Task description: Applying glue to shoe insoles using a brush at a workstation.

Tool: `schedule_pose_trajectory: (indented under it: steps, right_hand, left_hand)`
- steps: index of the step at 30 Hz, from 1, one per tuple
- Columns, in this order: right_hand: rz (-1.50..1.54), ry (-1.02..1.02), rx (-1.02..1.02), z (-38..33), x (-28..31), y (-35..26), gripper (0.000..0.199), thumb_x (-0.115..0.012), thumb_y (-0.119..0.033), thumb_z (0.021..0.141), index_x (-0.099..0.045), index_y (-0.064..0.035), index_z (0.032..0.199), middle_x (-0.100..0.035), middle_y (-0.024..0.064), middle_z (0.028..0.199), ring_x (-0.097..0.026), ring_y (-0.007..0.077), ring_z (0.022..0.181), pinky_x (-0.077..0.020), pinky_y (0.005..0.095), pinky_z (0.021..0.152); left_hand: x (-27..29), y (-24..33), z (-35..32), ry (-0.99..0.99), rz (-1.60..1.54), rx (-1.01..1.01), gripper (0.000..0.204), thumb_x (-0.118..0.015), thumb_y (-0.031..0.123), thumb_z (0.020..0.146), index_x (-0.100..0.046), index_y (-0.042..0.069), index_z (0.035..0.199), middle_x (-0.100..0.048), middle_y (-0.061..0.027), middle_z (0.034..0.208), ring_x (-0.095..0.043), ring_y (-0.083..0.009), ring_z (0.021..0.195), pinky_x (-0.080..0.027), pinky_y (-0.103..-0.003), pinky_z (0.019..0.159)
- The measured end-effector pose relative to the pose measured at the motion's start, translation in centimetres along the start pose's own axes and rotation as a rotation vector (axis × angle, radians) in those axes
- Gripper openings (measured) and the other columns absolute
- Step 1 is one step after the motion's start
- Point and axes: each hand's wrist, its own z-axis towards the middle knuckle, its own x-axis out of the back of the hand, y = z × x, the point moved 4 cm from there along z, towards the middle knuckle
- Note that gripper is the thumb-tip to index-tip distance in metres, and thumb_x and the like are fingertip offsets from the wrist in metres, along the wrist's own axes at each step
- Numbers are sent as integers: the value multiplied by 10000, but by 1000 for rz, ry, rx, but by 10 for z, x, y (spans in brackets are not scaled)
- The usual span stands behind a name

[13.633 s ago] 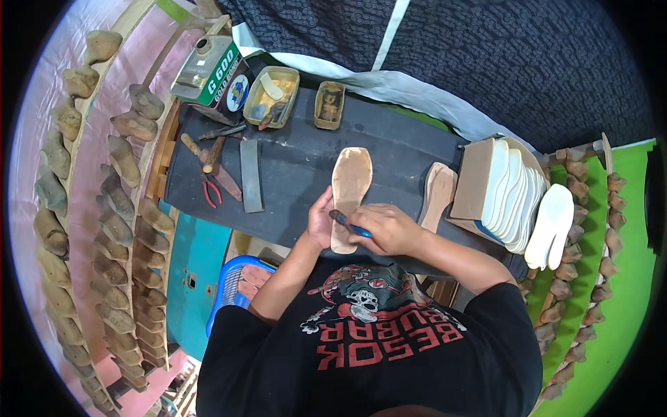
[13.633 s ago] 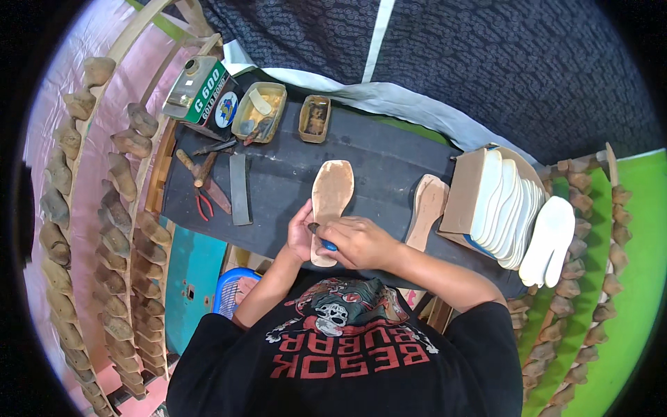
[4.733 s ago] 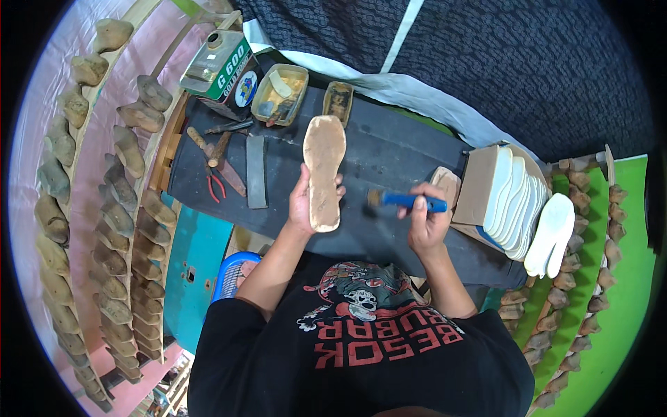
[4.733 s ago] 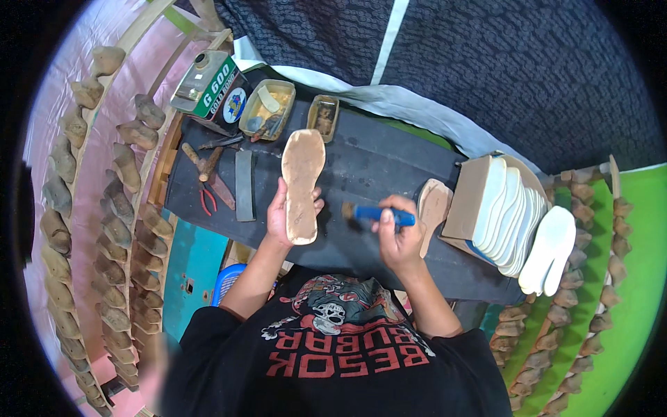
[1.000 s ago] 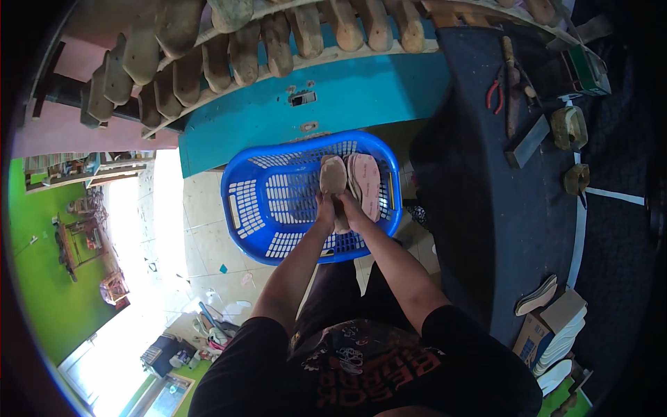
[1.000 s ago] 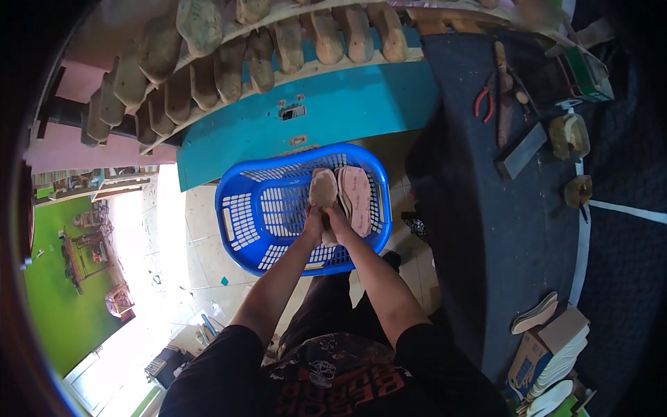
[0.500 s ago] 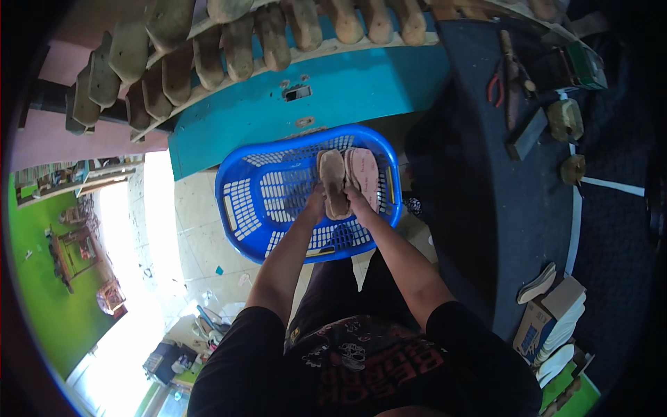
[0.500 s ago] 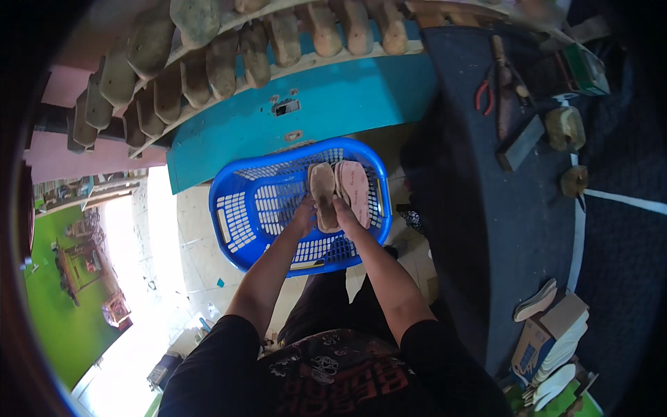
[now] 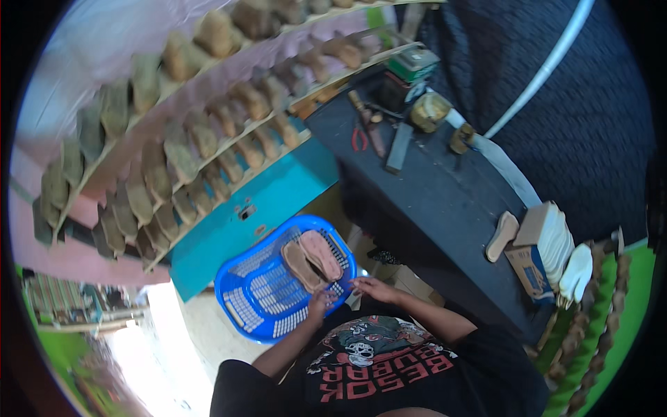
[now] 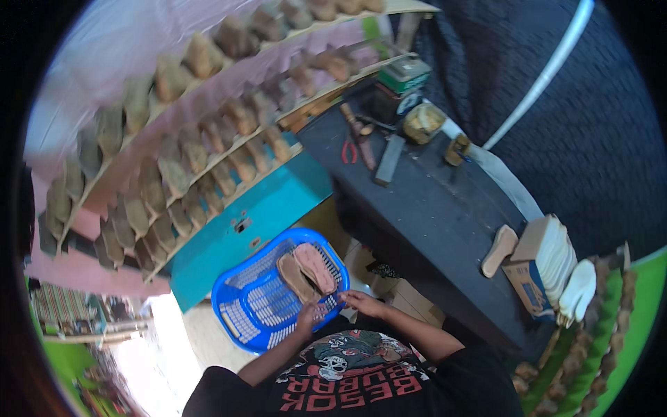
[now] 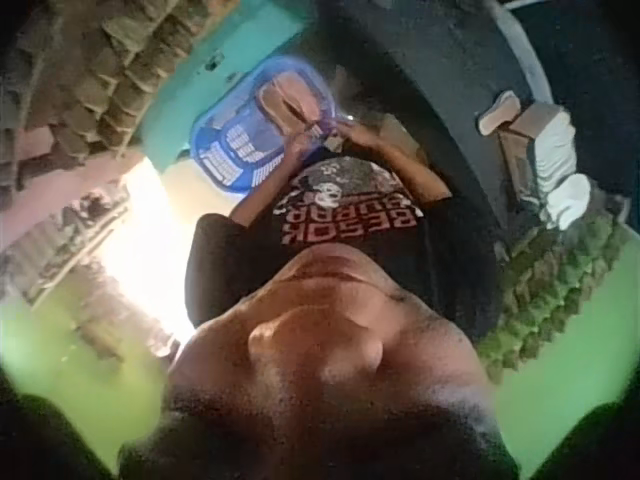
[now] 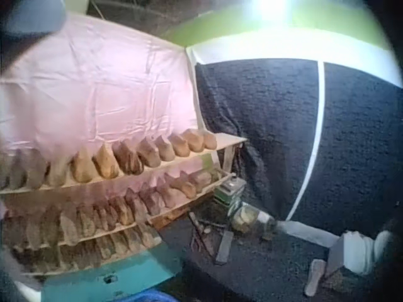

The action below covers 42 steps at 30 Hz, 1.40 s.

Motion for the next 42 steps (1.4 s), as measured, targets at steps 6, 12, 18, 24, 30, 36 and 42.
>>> schedule_pose_trajectory:
  steps: [6,12,18,24,30,36,42]
  right_hand:
    - [329,278,156,-55,5,-1,449,-471,-391,1105,-558,-70,1406,-676,59,1269,-652,162,1078,-517,338,905]
    - [337,624,427,-89,68,-26,286,-515,-290,1093,-648,-59,1195,-714,30,1042,-676,112,846,-542,273,768]
    - [463,1009,563,-161,148,-56,144,-576,-135,1041,-657,-47,1121,-683,12,943,-618,82,782,-512,243,695]
    - [353,1426,518,-208,195,-28,175,-624,-19,943,-638,-43,1116,-609,16,1015,-512,72,743,-459,230,683]
    - [45,1610,439,-272,233,-37,265,-640,21,851,-625,-47,1107,-574,80,1065,-530,200,900,-469,310,765]
    - [-281,1757,277,-309,249,-41,467,-688,-15,802,-571,-65,1251,-473,193,1331,-449,402,1216,-392,479,1028]
    - [-255,1707,130,-310,279,1,673,-740,-64,769,-475,-85,1387,-369,239,1438,-377,464,1279,-327,544,1076]
  left_hand:
    - [-78,35,24,-308,199,-131,404,-465,271,1098,-487,112,1468,-640,-93,1275,-645,-185,1060,-532,-327,860]
    - [-170,144,13,-488,305,-298,447,-508,295,1078,-468,98,1477,-633,-94,1288,-644,-188,1110,-507,-351,935]
    - [-249,192,-8,-581,216,-303,552,-521,302,1062,-380,76,1546,-596,-132,1367,-622,-242,1205,-490,-374,1010]
    - [-328,169,-25,-908,249,-96,664,-491,329,1067,-247,46,1616,-453,-189,1559,-490,-299,1407,-417,-411,1132]
    - [-454,168,-25,-1051,371,-67,682,-509,330,1061,-244,55,1626,-404,-147,1605,-403,-250,1467,-364,-393,1166]
    - [-557,127,0,-1022,754,-334,686,-504,265,1040,-239,11,1619,-207,-144,1661,-301,-276,1509,-221,-379,1237]
    - [-575,84,20,-962,1061,-544,689,-513,230,1035,-224,25,1626,-251,-194,1608,-244,-329,1503,-193,-390,1239]
